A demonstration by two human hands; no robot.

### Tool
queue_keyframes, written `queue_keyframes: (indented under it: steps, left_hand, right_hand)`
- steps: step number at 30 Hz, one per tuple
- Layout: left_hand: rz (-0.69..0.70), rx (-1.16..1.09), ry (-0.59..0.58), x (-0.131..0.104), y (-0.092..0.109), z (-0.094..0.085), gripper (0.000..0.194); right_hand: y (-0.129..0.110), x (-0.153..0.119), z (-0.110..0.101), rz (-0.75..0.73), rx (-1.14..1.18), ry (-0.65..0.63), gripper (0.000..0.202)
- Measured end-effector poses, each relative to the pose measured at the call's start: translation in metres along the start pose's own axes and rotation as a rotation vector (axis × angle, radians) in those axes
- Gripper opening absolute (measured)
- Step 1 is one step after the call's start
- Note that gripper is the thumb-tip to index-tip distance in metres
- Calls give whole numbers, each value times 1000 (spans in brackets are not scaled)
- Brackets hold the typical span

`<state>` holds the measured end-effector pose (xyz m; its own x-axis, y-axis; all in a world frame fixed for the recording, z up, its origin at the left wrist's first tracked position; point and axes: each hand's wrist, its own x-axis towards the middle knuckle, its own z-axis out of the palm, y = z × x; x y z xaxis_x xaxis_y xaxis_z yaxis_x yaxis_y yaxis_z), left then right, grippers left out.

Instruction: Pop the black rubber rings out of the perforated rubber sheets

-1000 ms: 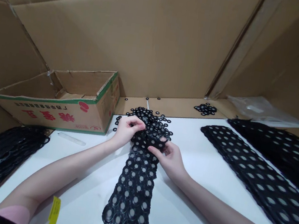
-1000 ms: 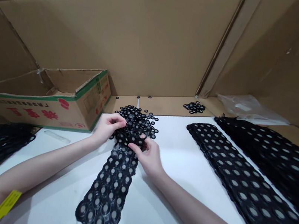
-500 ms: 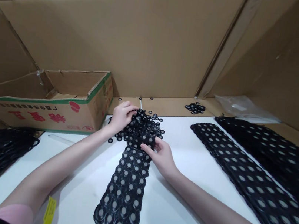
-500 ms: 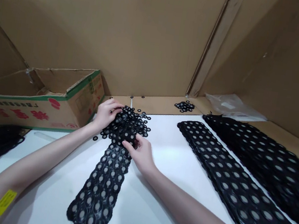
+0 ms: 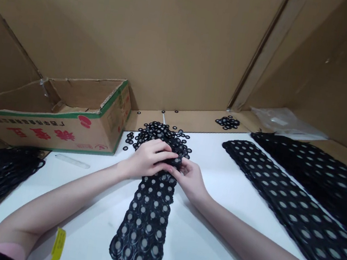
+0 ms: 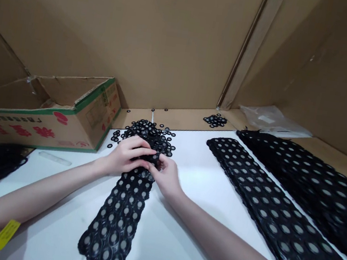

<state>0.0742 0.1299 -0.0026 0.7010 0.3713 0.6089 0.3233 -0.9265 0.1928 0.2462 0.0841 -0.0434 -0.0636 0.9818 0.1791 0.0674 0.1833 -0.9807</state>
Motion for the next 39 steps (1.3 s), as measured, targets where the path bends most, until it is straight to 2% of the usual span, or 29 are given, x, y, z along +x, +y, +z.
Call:
queue_keyframes:
  steps: [3,9,17,23,27,30,32,36,37,39]
  left_hand:
    - [-48,-44,29,-3,2,8,20]
    - [-65,-48,8,-2,5,14,20]
    - [-141,-151,97,-4,11,24,21]
    - [-201,-218,130,-3,10,23,21]
    - [-178,-193,142,1,8,22,22]
    - [-251,-195,214,8,2,19,21]
    - [-348,-211,291,13,-7,14,20]
    - [-590,-246,589,23,-33,-4,17]
    - [-620,-261,629,23,-39,-8,16]
    - [-581,-228,593,22,-48,-13,14]
  right_hand:
    - [1,-1,0,-36,-99,5,29]
    - [3,-3,1,-64,-172,44,37]
    - [0,-2,1,-68,-127,-26,23]
    - [-3,-3,1,-33,-115,-44,19]
    - [-4,-3,2,-21,-98,-14,22]
    - [-3,-2,4,-24,-81,-14,18]
    - [-3,-3,5,-5,-52,-14,16]
    - [-2,-5,6,88,22,-30,14]
    - [-2,-5,6,96,27,-25,15]
    - [-2,-4,5,82,31,4,17]
